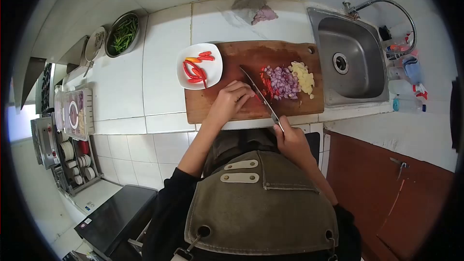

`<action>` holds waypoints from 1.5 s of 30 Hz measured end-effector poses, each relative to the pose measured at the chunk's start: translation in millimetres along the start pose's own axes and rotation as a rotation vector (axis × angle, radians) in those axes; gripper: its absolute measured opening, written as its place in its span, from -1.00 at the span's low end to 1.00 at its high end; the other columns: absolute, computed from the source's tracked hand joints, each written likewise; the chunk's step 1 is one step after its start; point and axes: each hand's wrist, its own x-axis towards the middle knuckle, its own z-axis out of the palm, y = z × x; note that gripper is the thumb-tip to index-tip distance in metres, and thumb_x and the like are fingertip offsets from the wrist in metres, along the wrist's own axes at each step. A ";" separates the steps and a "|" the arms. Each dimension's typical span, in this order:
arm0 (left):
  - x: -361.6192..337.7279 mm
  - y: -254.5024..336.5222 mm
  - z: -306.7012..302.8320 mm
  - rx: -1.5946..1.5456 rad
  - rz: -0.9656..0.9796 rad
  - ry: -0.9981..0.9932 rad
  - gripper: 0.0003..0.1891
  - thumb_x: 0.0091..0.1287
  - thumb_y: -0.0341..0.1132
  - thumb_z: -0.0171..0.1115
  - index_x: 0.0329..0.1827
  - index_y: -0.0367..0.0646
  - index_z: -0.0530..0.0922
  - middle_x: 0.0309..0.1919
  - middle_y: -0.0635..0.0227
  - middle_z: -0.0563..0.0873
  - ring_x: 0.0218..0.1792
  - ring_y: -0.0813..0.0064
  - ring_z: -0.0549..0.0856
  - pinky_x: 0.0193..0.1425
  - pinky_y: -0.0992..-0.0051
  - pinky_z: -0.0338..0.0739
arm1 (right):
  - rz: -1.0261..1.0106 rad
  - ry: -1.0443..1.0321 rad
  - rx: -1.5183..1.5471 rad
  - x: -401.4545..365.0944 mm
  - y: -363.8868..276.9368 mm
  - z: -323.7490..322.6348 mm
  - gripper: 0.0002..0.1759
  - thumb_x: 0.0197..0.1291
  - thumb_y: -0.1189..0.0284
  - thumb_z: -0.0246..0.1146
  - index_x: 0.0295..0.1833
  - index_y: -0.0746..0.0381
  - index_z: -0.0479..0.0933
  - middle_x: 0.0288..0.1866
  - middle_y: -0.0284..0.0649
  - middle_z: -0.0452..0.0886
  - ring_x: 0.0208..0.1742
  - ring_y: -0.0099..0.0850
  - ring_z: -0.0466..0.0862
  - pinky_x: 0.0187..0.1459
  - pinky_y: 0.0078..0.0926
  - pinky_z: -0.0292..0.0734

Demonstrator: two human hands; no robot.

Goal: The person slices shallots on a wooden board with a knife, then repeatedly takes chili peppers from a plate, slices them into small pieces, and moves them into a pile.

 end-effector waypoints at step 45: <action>-11.1 5.3 -4.5 0.121 -0.067 0.189 -0.86 0.25 -0.53 0.34 -0.14 -0.26 0.71 -0.21 0.20 0.69 -0.14 0.19 0.66 -0.04 0.28 0.59 | 0.166 -0.015 0.112 8.6 -11.3 1.4 -0.79 0.46 0.34 0.10 0.03 0.25 0.36 -0.59 0.11 0.54 -0.46 0.20 0.61 -0.38 0.15 0.47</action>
